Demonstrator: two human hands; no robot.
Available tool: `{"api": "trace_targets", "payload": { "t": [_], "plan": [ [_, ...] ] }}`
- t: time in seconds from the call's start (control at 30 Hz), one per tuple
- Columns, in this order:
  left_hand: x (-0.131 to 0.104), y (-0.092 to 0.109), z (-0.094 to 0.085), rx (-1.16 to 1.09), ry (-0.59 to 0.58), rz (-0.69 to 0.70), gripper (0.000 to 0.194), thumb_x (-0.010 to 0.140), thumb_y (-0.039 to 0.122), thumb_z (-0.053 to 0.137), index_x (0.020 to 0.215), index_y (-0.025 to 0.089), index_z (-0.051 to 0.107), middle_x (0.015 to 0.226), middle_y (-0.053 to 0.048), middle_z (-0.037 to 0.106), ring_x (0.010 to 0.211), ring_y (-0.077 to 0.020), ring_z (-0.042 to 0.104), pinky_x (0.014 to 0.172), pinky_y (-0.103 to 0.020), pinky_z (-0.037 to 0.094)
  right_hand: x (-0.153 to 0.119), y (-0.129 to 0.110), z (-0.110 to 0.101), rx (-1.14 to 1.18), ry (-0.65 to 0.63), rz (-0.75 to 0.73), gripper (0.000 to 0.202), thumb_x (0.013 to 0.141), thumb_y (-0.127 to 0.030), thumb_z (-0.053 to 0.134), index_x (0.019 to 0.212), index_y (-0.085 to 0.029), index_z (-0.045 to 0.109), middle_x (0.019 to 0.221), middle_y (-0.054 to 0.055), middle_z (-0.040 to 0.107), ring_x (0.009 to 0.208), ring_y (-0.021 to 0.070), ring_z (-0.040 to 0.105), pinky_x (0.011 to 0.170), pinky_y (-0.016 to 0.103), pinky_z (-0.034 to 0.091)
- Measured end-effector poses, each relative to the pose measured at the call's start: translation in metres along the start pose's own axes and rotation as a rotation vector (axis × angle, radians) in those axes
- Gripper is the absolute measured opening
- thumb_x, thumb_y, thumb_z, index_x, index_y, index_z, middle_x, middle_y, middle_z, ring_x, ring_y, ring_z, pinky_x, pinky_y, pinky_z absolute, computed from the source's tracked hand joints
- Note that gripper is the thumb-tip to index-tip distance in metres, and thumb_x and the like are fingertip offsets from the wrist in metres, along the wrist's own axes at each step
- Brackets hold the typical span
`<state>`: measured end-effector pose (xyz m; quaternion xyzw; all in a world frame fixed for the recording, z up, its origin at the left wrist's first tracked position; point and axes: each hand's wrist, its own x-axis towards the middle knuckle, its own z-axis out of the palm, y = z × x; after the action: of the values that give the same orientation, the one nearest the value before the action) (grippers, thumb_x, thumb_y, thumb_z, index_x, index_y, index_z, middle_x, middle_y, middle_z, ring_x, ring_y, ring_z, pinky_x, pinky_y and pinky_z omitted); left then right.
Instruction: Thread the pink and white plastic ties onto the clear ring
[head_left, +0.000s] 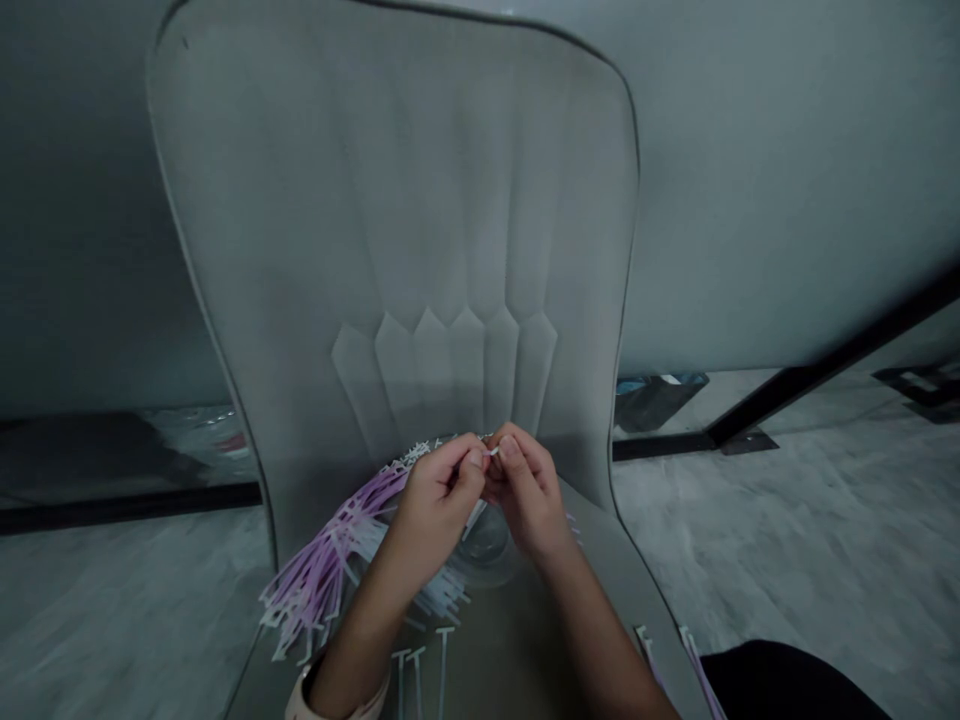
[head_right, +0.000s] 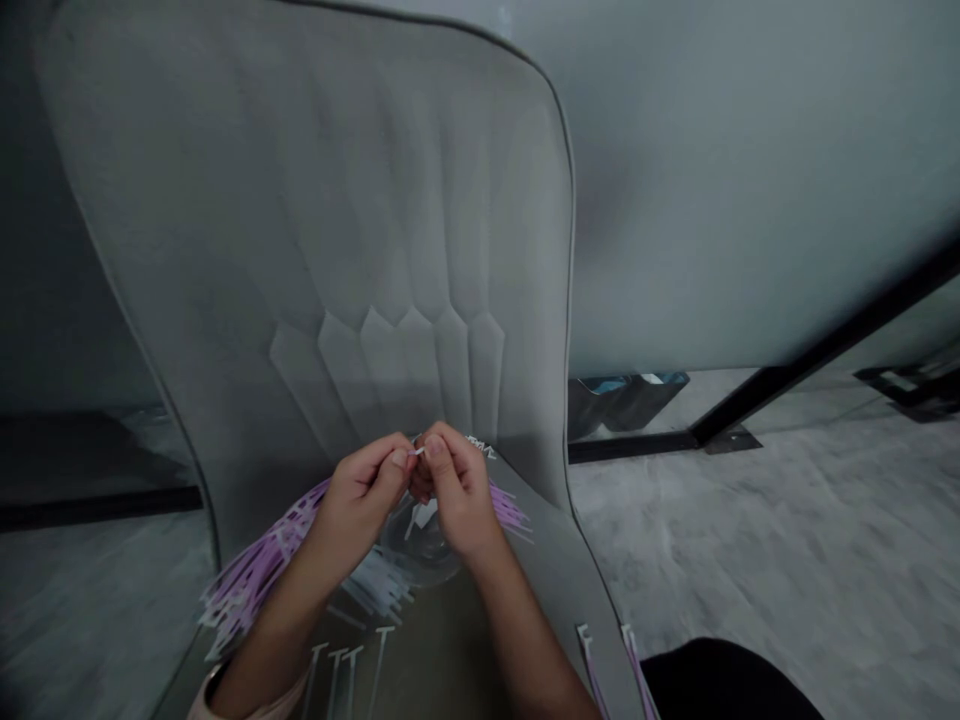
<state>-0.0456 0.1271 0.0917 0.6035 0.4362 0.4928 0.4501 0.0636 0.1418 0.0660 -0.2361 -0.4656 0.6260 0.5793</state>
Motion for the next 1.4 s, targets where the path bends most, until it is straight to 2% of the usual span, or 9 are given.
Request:
{"api": "trace_targets", "payload": {
  "t": [0.47, 0.9, 1.4],
  "plan": [
    [-0.0005, -0.0044, -0.0015, 0.024, -0.022, 0.031, 0.029, 0.093, 0.028, 0.043, 0.066, 0.018, 0.047, 0.063, 0.004, 0.045, 0.060, -0.0105, 0.044, 0.057, -0.020, 0.037, 0.0007, -0.0010, -0.0014, -0.026, -0.015, -0.014, 0.037, 0.094, -0.046, 0.053, 0.068, -0.020, 0.045, 0.057, -0.007, 0.034, 0.049, 0.0090, 0.032, 0.046, 0.022, 0.028],
    [-0.0002, -0.0031, 0.0000, 0.034, -0.004, 0.042, 0.029, 0.093, 0.027, 0.042, 0.065, 0.018, 0.046, 0.061, 0.004, 0.043, 0.058, -0.0099, 0.041, 0.054, -0.020, 0.036, -0.0004, -0.0021, -0.0023, -0.065, -0.039, -0.041, 0.034, 0.097, -0.040, 0.049, 0.070, -0.019, 0.047, 0.057, -0.007, 0.035, 0.049, 0.0084, 0.033, 0.046, 0.021, 0.029],
    [-0.0011, -0.0014, 0.0005, 0.083, 0.017, 0.062, 0.028, 0.092, 0.024, 0.042, 0.065, 0.019, 0.045, 0.060, 0.005, 0.042, 0.057, -0.0093, 0.040, 0.054, -0.019, 0.035, -0.0011, -0.0055, -0.0001, -0.159, -0.032, -0.090, 0.035, 0.097, -0.041, 0.048, 0.069, -0.020, 0.045, 0.058, -0.006, 0.036, 0.049, 0.0091, 0.032, 0.045, 0.022, 0.029]
  ]
}}
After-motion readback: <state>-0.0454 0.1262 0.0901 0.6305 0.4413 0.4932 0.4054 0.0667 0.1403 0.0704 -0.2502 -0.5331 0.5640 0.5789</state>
